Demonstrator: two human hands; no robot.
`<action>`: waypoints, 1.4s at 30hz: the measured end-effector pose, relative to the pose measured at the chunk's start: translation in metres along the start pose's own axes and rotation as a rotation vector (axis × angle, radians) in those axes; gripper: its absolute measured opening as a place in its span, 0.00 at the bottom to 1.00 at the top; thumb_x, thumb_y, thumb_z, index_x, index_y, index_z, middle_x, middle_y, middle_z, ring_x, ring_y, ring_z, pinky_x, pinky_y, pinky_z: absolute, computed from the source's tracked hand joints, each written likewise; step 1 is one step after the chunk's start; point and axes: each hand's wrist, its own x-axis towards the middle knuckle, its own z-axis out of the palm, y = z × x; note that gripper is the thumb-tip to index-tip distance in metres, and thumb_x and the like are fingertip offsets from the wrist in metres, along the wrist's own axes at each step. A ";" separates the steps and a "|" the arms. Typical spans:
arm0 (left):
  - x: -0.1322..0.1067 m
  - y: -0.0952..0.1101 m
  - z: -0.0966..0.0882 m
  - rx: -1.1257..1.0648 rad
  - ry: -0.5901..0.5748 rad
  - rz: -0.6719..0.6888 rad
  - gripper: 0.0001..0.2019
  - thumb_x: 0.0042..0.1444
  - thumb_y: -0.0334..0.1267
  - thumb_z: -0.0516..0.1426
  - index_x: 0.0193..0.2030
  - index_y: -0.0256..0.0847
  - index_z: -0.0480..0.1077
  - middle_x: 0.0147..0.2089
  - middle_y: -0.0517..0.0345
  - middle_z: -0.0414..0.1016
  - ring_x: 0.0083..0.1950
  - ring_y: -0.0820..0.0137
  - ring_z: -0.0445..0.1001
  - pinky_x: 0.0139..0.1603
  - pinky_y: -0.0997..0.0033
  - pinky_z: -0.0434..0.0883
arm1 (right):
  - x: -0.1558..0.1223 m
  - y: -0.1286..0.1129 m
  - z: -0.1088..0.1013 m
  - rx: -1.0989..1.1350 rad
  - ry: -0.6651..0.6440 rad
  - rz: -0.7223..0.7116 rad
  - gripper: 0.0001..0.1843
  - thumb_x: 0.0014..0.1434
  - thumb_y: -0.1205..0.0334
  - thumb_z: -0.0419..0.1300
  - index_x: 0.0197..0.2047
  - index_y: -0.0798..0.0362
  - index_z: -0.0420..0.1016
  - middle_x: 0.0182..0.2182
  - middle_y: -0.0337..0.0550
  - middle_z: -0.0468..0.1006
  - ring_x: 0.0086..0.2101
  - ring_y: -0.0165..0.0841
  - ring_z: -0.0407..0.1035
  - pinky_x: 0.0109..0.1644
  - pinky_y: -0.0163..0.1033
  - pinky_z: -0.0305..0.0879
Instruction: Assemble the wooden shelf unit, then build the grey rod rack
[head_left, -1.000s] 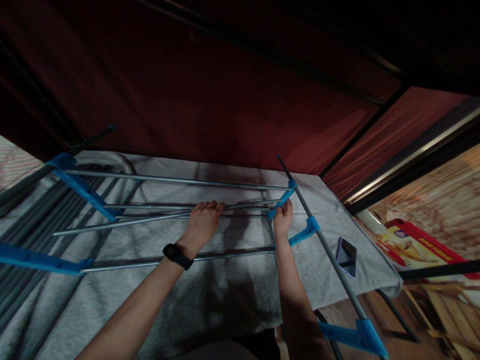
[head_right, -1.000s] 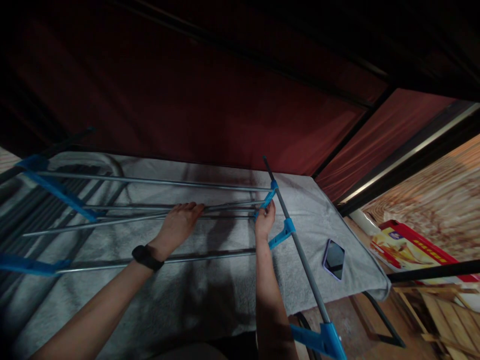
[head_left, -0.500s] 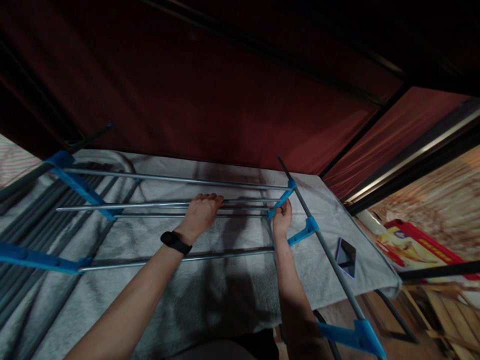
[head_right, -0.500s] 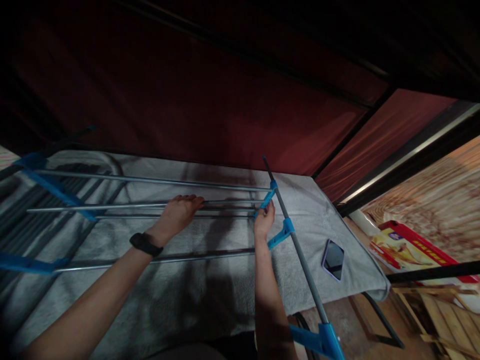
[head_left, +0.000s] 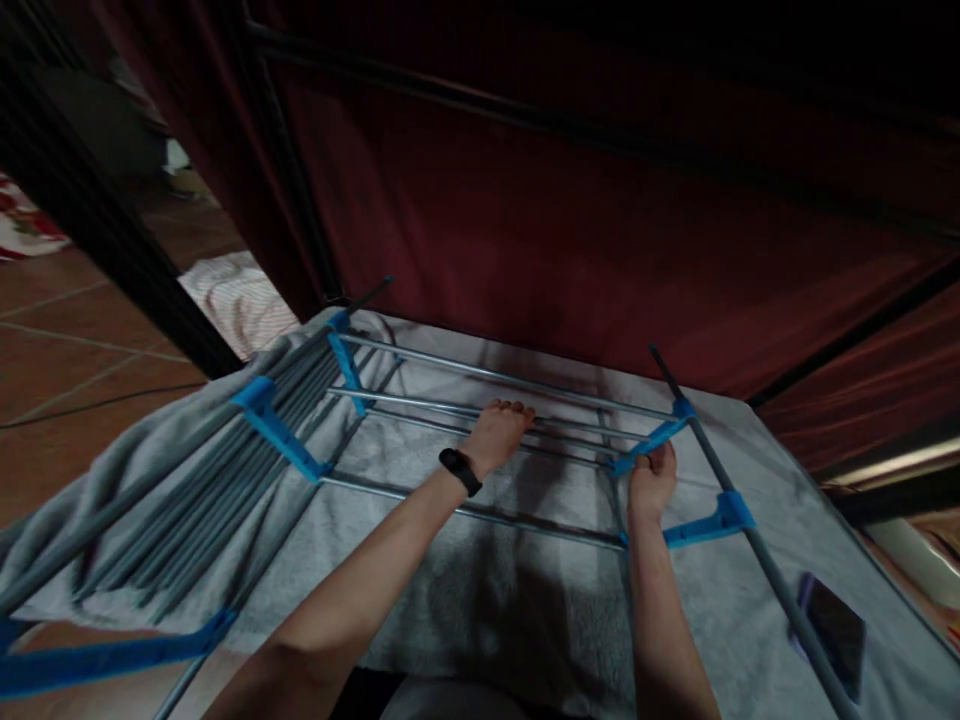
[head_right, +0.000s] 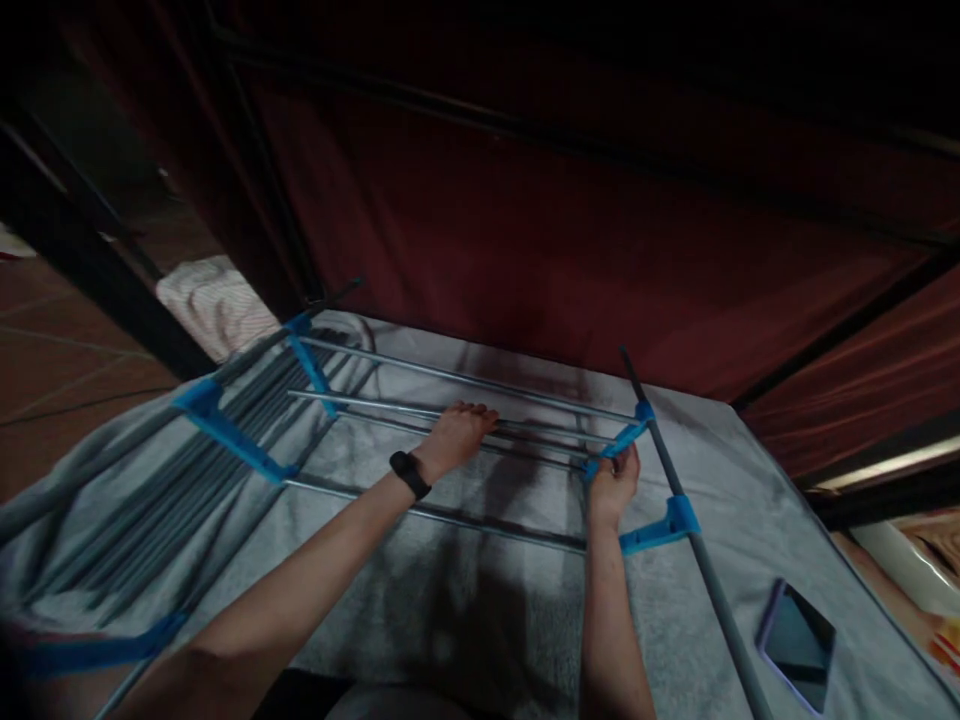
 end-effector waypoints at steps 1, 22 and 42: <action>0.000 0.000 0.000 -0.003 -0.002 -0.001 0.12 0.68 0.34 0.49 0.48 0.39 0.73 0.43 0.50 0.78 0.45 0.62 0.77 0.49 0.62 0.67 | -0.002 0.001 0.000 0.011 -0.016 -0.008 0.33 0.51 0.59 0.54 0.62 0.53 0.66 0.50 0.51 0.75 0.48 0.39 0.72 0.56 0.49 0.68; -0.007 -0.009 0.001 -0.080 0.121 0.055 0.11 0.66 0.36 0.53 0.50 0.40 0.73 0.46 0.50 0.76 0.46 0.63 0.74 0.50 0.60 0.66 | -0.041 -0.087 0.054 -0.566 -0.496 -0.942 0.20 0.70 0.63 0.48 0.61 0.51 0.70 0.44 0.47 0.80 0.47 0.38 0.70 0.65 0.52 0.51; -0.085 -0.213 0.010 -1.144 1.277 -1.078 0.28 0.60 0.61 0.45 0.36 0.36 0.71 0.31 0.55 0.73 0.37 0.67 0.74 0.40 0.70 0.70 | -0.032 -0.082 0.053 -0.563 -0.533 -0.920 0.20 0.70 0.60 0.47 0.60 0.50 0.72 0.39 0.45 0.79 0.43 0.39 0.69 0.62 0.51 0.55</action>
